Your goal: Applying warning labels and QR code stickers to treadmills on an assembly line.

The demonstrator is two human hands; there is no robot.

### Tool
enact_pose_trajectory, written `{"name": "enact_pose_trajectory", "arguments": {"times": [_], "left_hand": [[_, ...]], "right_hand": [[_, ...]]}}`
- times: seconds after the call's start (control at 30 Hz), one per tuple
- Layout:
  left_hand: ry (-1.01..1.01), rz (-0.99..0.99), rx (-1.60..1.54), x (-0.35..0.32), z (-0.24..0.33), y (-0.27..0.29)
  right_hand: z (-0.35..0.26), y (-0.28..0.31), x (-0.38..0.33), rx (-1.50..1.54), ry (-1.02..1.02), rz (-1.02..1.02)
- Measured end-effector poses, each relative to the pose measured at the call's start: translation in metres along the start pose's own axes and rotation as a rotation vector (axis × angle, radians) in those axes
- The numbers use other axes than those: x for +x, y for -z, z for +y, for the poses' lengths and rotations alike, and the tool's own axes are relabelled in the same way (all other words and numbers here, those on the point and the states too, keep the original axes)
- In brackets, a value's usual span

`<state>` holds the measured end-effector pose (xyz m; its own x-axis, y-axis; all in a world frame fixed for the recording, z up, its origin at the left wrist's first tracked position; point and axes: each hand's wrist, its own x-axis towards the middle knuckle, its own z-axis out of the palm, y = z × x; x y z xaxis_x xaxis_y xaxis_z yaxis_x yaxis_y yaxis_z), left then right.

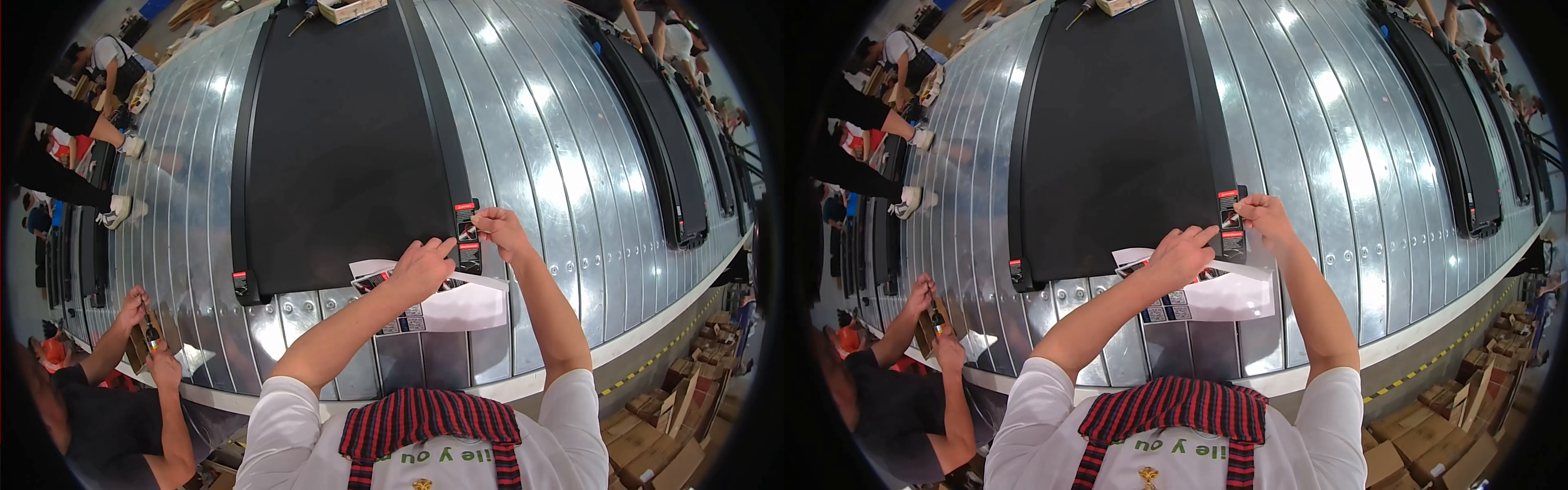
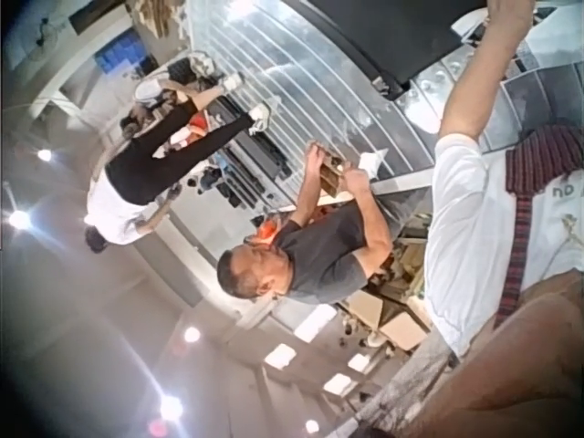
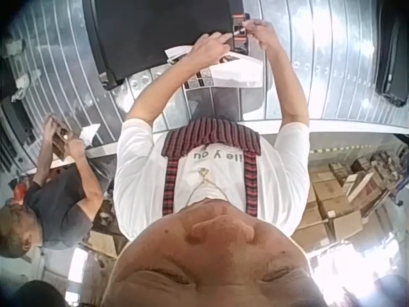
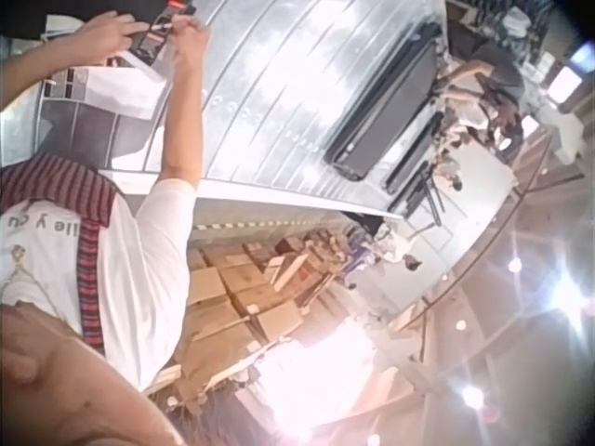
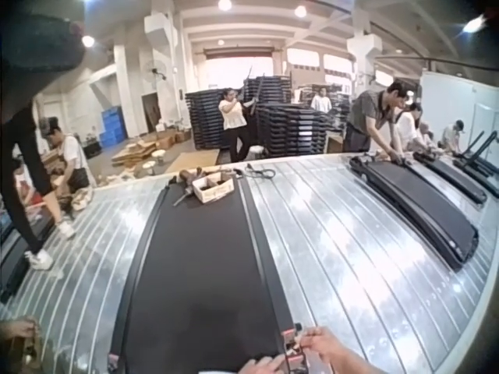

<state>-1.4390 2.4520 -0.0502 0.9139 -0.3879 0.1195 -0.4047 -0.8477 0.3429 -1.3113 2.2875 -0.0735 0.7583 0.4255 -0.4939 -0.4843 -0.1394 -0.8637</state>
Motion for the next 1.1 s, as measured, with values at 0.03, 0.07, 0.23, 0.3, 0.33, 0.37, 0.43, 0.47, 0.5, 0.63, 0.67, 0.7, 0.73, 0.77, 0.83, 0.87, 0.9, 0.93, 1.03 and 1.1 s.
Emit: {"name": "enact_pose_trajectory", "arguments": {"times": [0.03, 0.07, 0.23, 0.3, 0.33, 0.37, 0.43, 0.47, 0.5, 0.63, 0.67, 0.7, 0.73, 0.77, 0.83, 0.87, 0.9, 0.93, 1.03, 1.1], "left_hand": [[0.000, 0.005, -0.007, 0.000, 0.000, -0.001], [0.002, 0.008, -0.014, -0.002, -0.001, -0.001], [-0.020, 0.035, -0.027, -0.004, -0.005, -0.003], [-0.026, 0.044, -0.034, -0.004, -0.006, -0.003], [-0.026, 0.043, -0.039, -0.004, -0.006, -0.002], [-0.024, 0.042, -0.043, -0.004, -0.006, -0.002], [-0.028, 0.047, -0.044, -0.004, -0.005, -0.002], [-0.031, 0.050, -0.046, -0.004, -0.005, -0.002], [-0.031, 0.048, -0.044, -0.004, -0.005, -0.002], [-0.031, 0.032, -0.017, -0.002, -0.005, 0.000], [-0.032, 0.023, -0.009, -0.002, -0.004, 0.001], [-0.033, 0.020, -0.008, -0.002, -0.004, 0.002], [-0.036, 0.016, -0.010, -0.001, -0.004, 0.002], [-0.037, 0.013, -0.012, -0.001, -0.004, 0.003], [-0.036, 0.014, -0.016, -0.001, -0.004, 0.003], [-0.037, 0.018, -0.023, -0.001, -0.004, 0.003], [-0.038, 0.017, -0.023, -0.001, -0.004, 0.003], [-0.025, -0.019, -0.028, -0.001, -0.004, 0.004], [-0.025, -0.036, -0.014, 0.000, -0.003, 0.004], [-0.040, -0.010, -0.001, -0.001, -0.005, 0.003]], "right_hand": [[-0.002, 0.001, -0.002, 0.015, -0.023, -0.012], [-0.005, 0.001, -0.005, 0.016, -0.026, -0.011], [-0.017, -0.003, -0.016, 0.091, -0.083, 0.000], [-0.017, -0.006, -0.012, 0.067, -0.092, 0.012], [-0.016, -0.007, -0.010, 0.042, -0.102, 0.019], [-0.015, -0.006, -0.009, 0.042, -0.102, 0.019], [-0.012, -0.004, -0.006, 0.000, -0.107, 0.007], [-0.011, -0.005, -0.006, 0.003, -0.107, 0.006], [-0.010, -0.006, -0.005, 0.007, -0.095, 0.019], [-0.008, -0.008, -0.001, -0.001, -0.050, 0.038], [-0.007, -0.007, 0.000, 0.002, -0.050, 0.038], [-0.007, -0.006, 0.001, -0.001, -0.047, 0.045], [-0.006, -0.006, 0.001, -0.003, -0.044, 0.052], [-0.007, -0.006, 0.001, -0.001, -0.044, 0.050], [-0.008, -0.007, 0.001, 0.003, -0.041, 0.058], [-0.008, -0.006, 0.002, 0.004, -0.041, 0.059], [-0.007, -0.005, 0.003, 0.002, -0.037, 0.050], [-0.006, -0.005, 0.004, 0.000, -0.033, 0.042], [-0.006, -0.004, 0.004, -0.002, -0.026, 0.042], [-0.006, -0.006, 0.004, -0.010, -0.028, 0.048]]}}
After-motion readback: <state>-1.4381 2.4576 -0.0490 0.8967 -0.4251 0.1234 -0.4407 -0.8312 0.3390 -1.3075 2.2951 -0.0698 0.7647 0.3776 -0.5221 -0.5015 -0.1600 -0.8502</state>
